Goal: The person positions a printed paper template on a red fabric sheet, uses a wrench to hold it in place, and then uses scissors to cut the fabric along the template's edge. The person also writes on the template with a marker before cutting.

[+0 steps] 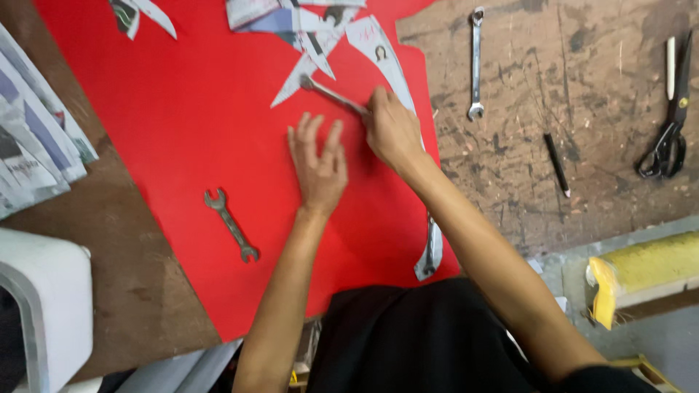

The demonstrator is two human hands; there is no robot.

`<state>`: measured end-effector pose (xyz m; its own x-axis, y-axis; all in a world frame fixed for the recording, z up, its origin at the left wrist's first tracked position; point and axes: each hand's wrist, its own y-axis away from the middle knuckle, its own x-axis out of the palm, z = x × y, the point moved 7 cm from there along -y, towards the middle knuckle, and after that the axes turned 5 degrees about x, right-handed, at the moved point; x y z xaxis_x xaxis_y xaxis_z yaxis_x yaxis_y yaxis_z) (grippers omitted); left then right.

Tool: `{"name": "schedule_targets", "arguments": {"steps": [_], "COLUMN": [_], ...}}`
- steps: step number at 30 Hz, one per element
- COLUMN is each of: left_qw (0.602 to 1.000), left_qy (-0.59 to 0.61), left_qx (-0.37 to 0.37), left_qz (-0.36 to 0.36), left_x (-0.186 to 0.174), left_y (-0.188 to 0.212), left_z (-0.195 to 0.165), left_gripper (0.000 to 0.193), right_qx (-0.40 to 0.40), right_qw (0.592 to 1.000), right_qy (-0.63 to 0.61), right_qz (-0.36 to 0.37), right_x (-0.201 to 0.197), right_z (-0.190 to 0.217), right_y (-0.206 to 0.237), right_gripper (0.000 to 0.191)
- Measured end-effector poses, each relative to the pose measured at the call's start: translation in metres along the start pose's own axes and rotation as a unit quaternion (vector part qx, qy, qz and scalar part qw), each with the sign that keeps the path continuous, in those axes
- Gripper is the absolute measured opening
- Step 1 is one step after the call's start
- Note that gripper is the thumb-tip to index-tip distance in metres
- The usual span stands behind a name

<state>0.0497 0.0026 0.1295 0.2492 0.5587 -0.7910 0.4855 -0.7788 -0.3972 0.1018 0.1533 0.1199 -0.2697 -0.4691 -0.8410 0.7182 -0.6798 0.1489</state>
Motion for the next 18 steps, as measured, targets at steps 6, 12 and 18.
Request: {"name": "schedule_targets", "arguments": {"steps": [6,12,18], "left_qw": [0.982,0.831,0.686], "left_qy": [0.136,0.488,0.584], "left_qx": [0.03,-0.243,-0.432], "left_qz": [0.131,0.108,-0.033], "left_x": [0.02,0.076,0.12], "left_y": [-0.031,-0.046,-0.057], "left_z": [-0.032,-0.041,-0.002], "left_gripper": [0.034,0.025,0.034], "right_qx": [-0.109,0.058,0.13], "right_qw": [0.992,0.929,0.935], "right_qy": [-0.061,-0.365,-0.323], "right_qz": [0.031,-0.029,0.063], "right_x": [-0.057,-0.072,-0.027], "right_z": [-0.02,-0.06,-0.067], "right_y": [0.036,0.031,0.048], "right_gripper": [0.017,0.036,0.038]}}
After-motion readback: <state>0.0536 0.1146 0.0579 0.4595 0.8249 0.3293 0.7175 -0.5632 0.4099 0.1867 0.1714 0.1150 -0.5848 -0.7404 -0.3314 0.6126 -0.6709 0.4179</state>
